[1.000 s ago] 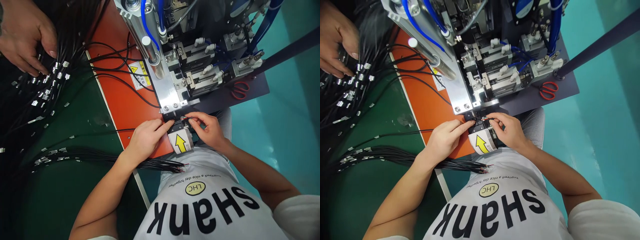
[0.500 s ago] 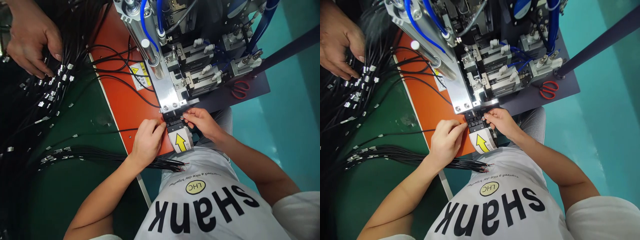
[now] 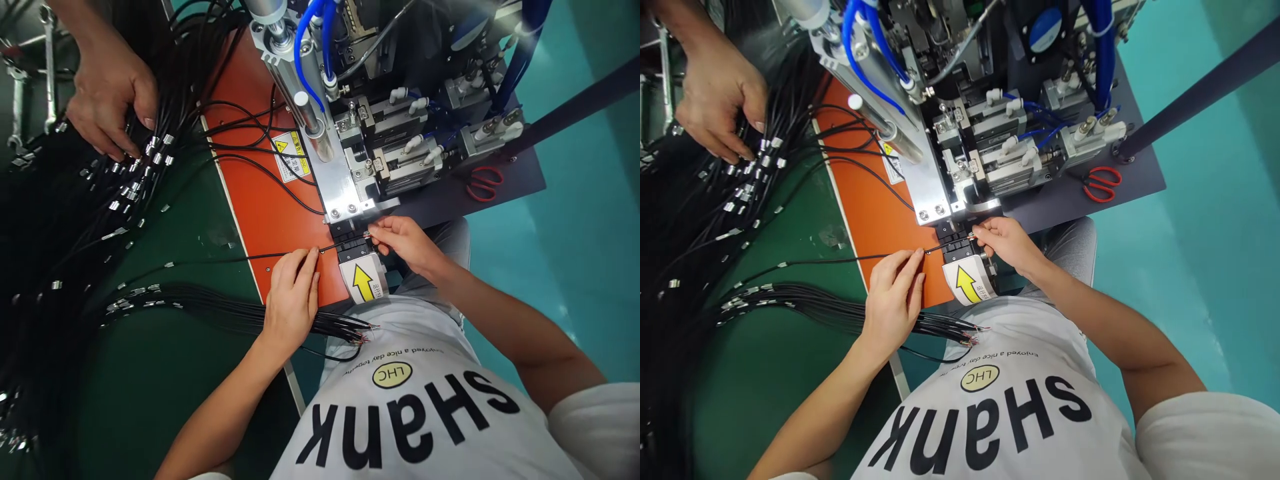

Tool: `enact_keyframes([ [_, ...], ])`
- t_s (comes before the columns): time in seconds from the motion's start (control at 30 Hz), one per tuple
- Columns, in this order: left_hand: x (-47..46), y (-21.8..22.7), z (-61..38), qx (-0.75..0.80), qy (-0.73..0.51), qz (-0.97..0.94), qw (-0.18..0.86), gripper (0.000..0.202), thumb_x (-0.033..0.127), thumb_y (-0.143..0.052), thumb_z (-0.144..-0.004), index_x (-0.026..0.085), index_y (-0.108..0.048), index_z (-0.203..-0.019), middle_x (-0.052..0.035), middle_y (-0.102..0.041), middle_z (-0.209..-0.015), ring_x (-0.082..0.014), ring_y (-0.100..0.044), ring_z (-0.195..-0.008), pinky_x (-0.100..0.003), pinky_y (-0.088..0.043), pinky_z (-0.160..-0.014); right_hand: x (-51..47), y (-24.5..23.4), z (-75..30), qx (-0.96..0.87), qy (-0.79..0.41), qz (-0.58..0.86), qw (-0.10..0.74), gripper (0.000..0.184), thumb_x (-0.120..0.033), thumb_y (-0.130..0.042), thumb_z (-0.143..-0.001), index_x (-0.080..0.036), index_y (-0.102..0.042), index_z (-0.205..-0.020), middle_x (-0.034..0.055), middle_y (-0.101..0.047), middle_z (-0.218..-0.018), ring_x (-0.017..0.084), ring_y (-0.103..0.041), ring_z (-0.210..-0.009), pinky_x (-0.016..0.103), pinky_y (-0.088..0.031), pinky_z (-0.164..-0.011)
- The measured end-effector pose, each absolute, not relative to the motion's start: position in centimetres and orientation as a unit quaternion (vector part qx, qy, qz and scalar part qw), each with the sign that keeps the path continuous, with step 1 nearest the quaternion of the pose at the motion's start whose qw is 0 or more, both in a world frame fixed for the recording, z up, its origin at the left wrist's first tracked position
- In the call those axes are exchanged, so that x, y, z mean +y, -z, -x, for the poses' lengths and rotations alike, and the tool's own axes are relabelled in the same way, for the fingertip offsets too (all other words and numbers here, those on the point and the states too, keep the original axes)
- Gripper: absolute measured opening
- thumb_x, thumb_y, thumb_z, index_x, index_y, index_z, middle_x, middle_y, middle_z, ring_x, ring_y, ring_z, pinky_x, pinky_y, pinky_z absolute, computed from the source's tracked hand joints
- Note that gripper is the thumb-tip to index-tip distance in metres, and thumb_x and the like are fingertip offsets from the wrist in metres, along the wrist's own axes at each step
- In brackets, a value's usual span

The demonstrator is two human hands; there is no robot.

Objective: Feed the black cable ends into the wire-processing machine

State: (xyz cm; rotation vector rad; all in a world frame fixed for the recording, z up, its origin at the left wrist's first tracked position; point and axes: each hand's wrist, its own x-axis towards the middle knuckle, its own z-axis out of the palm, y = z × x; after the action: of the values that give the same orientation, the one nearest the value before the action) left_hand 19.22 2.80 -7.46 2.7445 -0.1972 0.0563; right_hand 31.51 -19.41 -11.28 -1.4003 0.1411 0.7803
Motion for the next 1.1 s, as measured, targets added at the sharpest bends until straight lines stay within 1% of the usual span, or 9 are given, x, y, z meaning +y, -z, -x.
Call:
enact_keyframes([
  [0.2,2.5,7.7,-18.7,-0.065,-0.007,-0.987,0.146,0.053,0.019,-0.042,-0.098,0.019,-0.035,-0.15,-0.0186,-0.049,-0.143,-0.0326,-0.046,-0.132,-0.049,-0.049,-0.101,-21.5,11.8,-30.5,0.108,-0.324,0.632,0.695,0.051,-0.064,-0.06,-0.084,-0.016,-0.07,-0.094,0.0005,-0.063,-0.074,0.007,-0.052,-0.054,0.022,-0.035,-0.051],
  [0.43,2.3,7.5,-18.8,-0.062,-0.014,-0.988,0.139,0.05,0.022,-0.038,-0.099,0.016,-0.037,-0.148,-0.0192,-0.05,-0.141,-0.031,-0.047,-0.131,-0.047,-0.05,-0.101,-23.7,12.4,-28.1,0.134,-0.32,0.637,0.689,0.049,-0.062,-0.062,-0.085,-0.015,-0.07,-0.099,-0.0004,-0.061,-0.076,0.007,-0.052,-0.058,0.022,-0.04,-0.058],
  [0.63,2.3,7.7,-23.1,-0.025,-0.041,-0.988,0.148,0.047,0.028,-0.032,-0.1,0.011,-0.04,-0.143,-0.0193,-0.046,-0.143,-0.0305,-0.042,-0.135,-0.05,-0.043,-0.109,-23.8,12.1,-27.8,0.131,-0.3,0.639,0.697,0.046,-0.06,-0.064,-0.083,-0.017,-0.071,-0.099,0.0002,-0.061,-0.079,0.009,-0.053,-0.062,0.023,-0.044,-0.06],
  [0.7,3.0,7.3,-24.0,-0.04,-0.037,-0.987,0.152,0.047,0.028,-0.032,-0.1,0.01,-0.039,-0.143,-0.0188,-0.046,-0.144,-0.0291,-0.041,-0.136,-0.048,-0.041,-0.112,-24.0,11.8,-27.6,0.126,-0.295,0.639,0.699,0.045,-0.06,-0.066,-0.082,-0.018,-0.071,-0.099,0.0006,-0.061,-0.078,0.01,-0.053,-0.062,0.024,-0.044,-0.058],
  [0.77,5.0,6.4,-24.1,-0.06,-0.022,-0.986,0.157,0.047,0.026,-0.033,-0.1,0.013,-0.036,-0.145,-0.0162,-0.045,-0.145,-0.0258,-0.041,-0.137,-0.043,-0.041,-0.112,-24.7,11.6,-27.3,0.127,-0.286,0.644,0.698,0.044,-0.059,-0.067,-0.08,-0.02,-0.072,-0.099,0.0016,-0.061,-0.079,0.012,-0.054,-0.062,0.026,-0.044,-0.057],
  [0.83,8.4,5.3,-23.7,-0.034,0.002,-0.992,0.126,0.045,0.022,-0.037,-0.097,0.017,-0.039,-0.142,-0.0142,-0.047,-0.143,-0.0247,-0.044,-0.134,-0.041,-0.042,-0.11,-25.8,11.7,-27.1,0.138,-0.277,0.653,0.691,0.042,-0.059,-0.07,-0.077,-0.022,-0.073,-0.096,0.003,-0.061,-0.079,0.014,-0.054,-0.062,0.029,-0.046,-0.056],
  [0.93,15.1,3.9,-22.8,0.114,0.06,-0.992,0.009,0.034,0.016,-0.045,-0.09,0.014,-0.053,-0.123,-0.0178,-0.057,-0.122,-0.0305,-0.055,-0.116,-0.046,-0.045,-0.099,-27.4,12.2,-26.9,0.156,-0.264,0.66,0.686,0.035,-0.056,-0.071,-0.077,-0.025,-0.075,-0.093,0.007,-0.062,-0.082,0.016,-0.056,-0.064,0.033,-0.048,-0.059],
  [1.0,18.8,3.5,-22.7,0.168,0.072,-0.983,-0.019,0.025,0.014,-0.044,-0.088,0.009,-0.056,-0.109,-0.0209,-0.059,-0.107,-0.0322,-0.06,-0.101,-0.048,-0.048,-0.089,-28.2,12.5,-27.0,0.16,-0.266,0.66,0.684,0.03,-0.053,-0.072,-0.079,-0.027,-0.076,-0.092,0.0114,-0.062,-0.085,0.018,-0.057,-0.067,0.037,-0.047,-0.062],
  [1.1,21.2,4.1,-24.2,0.178,0.069,-0.981,-0.022,0.019,0.016,-0.041,-0.09,0.01,-0.055,-0.102,-0.02,-0.059,-0.102,-0.0302,-0.06,-0.094,-0.045,-0.047,-0.085,-28.3,12.4,-27.2,0.159,-0.267,0.662,0.682,0.025,-0.05,-0.07,-0.081,-0.029,-0.077,-0.091,0.0161,-0.062,-0.088,0.02,-0.058,-0.071,0.041,-0.045,-0.065],
])
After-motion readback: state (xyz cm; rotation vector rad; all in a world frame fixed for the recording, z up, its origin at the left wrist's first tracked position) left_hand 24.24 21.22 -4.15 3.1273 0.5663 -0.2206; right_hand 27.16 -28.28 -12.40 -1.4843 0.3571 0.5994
